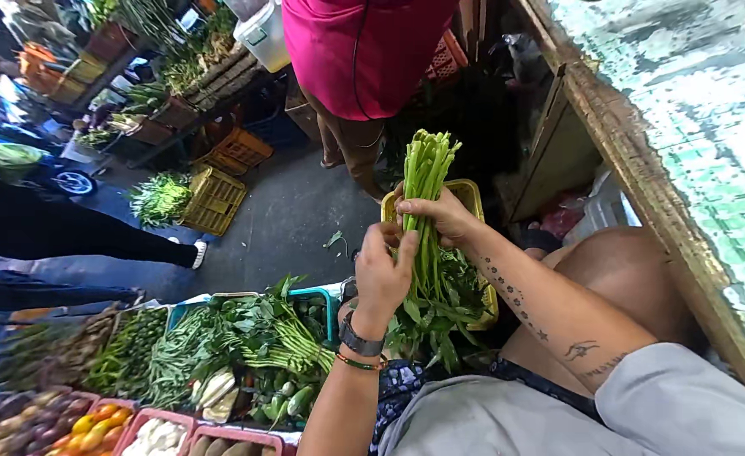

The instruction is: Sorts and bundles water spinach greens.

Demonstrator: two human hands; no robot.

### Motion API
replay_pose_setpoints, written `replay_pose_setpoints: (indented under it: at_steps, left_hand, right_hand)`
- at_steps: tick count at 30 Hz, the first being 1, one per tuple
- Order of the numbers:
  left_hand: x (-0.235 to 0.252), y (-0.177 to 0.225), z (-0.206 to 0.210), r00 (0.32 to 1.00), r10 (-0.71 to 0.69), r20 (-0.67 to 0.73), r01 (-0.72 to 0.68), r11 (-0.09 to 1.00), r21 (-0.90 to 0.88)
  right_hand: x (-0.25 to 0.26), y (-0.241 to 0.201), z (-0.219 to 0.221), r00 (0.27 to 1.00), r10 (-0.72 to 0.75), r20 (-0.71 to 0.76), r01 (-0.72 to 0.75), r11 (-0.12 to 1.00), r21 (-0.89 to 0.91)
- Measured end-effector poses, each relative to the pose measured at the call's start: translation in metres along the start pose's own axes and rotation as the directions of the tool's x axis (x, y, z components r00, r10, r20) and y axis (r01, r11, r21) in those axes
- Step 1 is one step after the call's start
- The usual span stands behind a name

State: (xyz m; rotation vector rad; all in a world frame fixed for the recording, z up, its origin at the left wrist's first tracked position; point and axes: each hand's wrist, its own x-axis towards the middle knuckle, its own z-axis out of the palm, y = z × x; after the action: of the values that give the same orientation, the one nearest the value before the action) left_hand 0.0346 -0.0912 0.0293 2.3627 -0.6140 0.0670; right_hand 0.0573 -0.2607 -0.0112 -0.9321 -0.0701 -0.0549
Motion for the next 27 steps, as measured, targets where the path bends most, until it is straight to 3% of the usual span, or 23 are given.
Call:
replay_pose_setpoints:
  at_steps: [3,7,10,15,21,27]
  left_hand:
    - [0.01,0.007,-0.01,0.999,-0.037,-0.021,0.03,0.961,-0.274]
    - [0.022,0.008,-0.017,0.99,0.14,-0.026,-0.142,0.969,-0.203]
    - [0.023,0.009,-0.012,0.996,0.084,-0.036,-0.09,0.974,-0.207]
    - [0.016,0.017,0.01,0.982,-0.086,-0.168,0.033,0.955,-0.294]
    - [0.019,0.011,-0.002,0.979,0.112,-0.168,-0.172,0.897,-0.406]
    - [0.031,0.038,-0.038,0.996,0.057,-0.072,-0.075,0.954,-0.289]
  right_hand:
    - [-0.002,-0.001,-0.003,0.999,-0.001,0.038,0.001,1.0,0.023]
    - [-0.005,-0.004,-0.001,0.997,0.001,0.075,-0.003,1.0,0.027]
    - [-0.006,-0.006,-0.001,0.994,0.003,0.112,-0.006,1.0,0.027]
    - [-0.004,-0.002,0.0,0.99,-0.048,0.131,0.047,0.999,0.012]
    - [-0.006,-0.004,-0.003,0.989,-0.068,0.132,0.069,0.998,-0.006]
    - [-0.01,-0.005,0.006,0.994,-0.019,0.105,0.034,0.989,-0.143]
